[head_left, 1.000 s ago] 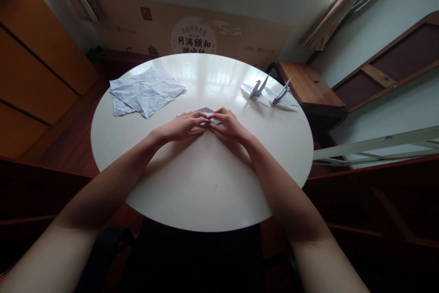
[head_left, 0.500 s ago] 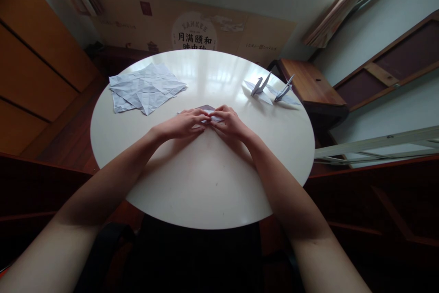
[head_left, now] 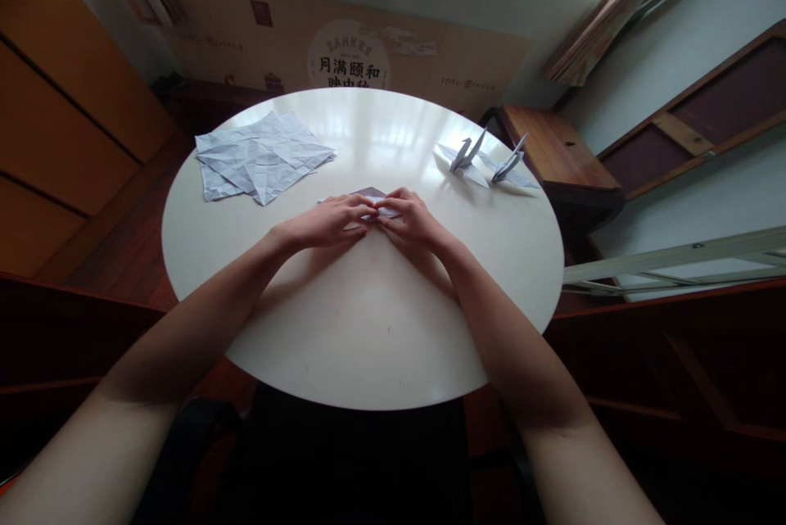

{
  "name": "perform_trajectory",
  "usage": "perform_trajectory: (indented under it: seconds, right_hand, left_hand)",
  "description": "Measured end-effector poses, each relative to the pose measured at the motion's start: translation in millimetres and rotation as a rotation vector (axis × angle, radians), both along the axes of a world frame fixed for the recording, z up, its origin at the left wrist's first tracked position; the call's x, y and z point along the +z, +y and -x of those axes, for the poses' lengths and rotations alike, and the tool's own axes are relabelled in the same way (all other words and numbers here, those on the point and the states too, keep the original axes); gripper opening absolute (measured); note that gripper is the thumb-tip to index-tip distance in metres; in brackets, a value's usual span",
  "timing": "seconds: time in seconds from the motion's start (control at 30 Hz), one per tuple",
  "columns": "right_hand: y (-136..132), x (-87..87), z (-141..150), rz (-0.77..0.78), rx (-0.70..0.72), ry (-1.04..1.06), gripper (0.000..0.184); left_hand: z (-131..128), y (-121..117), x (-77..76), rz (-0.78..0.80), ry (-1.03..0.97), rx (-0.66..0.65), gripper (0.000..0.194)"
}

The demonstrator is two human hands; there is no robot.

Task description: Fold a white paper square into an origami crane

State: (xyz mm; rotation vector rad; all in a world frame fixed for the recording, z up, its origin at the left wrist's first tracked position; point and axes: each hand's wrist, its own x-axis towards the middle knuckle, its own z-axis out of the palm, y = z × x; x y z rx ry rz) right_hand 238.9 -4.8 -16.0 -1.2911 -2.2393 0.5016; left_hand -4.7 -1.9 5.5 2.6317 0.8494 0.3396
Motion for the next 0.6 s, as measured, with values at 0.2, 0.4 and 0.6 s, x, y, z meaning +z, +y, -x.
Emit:
perform_trajectory:
  seconds: [0.2,0.4,0.6]
  right_hand:
    - [0.1,-0.6,0.4,-0.02,-0.001,-0.011,0.028]
    - [0.5,-0.8,1.6,-0.004,-0.014,-0.005,0.029]
    - [-0.8,1.8,2.1,0.0,-0.011,-0.002,0.029]
  left_hand:
    - [0.5,0.3,-0.5,-0.001,0.019,0.011,0.042]
    - [-0.4,-1.3,2.2,-0.008,0.02,0.004,0.041]
    - [-0.9,-2.9,4.1,-0.014,0.03,0.008,0.039]
